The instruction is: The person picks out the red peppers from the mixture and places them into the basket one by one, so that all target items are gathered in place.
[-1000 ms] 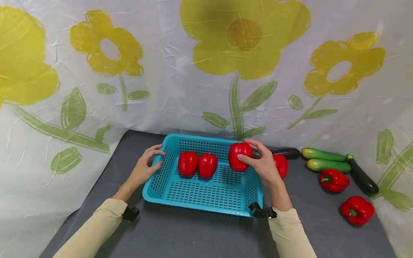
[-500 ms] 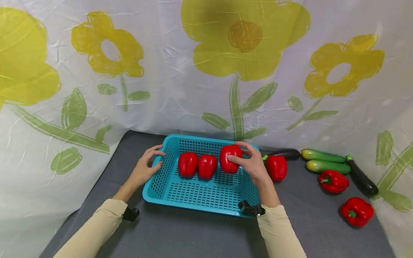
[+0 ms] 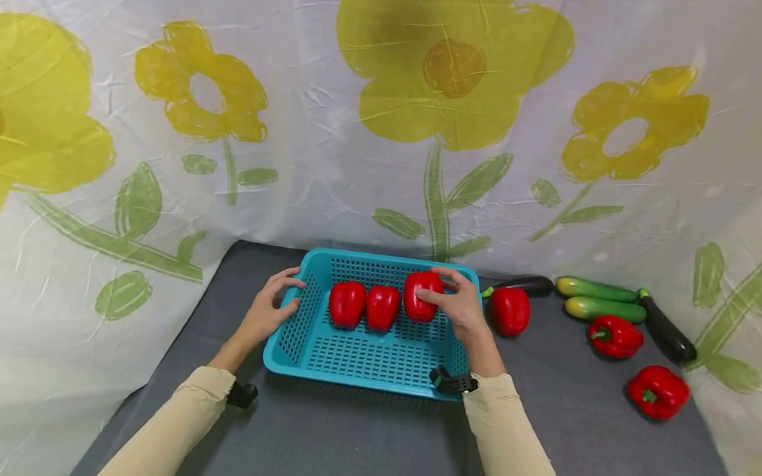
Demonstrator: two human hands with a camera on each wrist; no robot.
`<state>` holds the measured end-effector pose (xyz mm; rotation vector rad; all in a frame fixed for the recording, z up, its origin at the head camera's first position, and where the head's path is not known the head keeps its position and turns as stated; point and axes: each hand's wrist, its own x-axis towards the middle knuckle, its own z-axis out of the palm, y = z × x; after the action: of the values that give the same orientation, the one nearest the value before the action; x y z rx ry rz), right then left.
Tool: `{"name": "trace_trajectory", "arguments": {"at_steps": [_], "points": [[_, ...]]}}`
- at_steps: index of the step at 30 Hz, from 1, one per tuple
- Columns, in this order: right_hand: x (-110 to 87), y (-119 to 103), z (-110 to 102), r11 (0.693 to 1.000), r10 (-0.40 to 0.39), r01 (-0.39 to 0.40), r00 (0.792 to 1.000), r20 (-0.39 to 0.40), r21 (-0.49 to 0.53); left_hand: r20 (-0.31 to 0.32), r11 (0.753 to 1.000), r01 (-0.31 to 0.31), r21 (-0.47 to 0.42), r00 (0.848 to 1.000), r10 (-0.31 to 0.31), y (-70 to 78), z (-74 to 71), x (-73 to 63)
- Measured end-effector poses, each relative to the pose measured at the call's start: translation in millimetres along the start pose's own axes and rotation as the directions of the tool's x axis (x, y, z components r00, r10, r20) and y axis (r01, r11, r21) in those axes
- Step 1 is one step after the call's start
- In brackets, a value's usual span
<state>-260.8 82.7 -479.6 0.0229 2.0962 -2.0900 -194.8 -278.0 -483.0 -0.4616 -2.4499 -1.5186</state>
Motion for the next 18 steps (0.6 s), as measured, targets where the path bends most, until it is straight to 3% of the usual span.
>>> {"name": "trace_trajectory", "arguments": {"at_steps": [18], "points": [[8.7,7.4,6.3,0.996,0.08,-0.082,0.996,-0.044,-0.034,-0.002,1.0,0.001,-0.009,1.0,-0.001,-1.8,-0.6,0.5]]}}
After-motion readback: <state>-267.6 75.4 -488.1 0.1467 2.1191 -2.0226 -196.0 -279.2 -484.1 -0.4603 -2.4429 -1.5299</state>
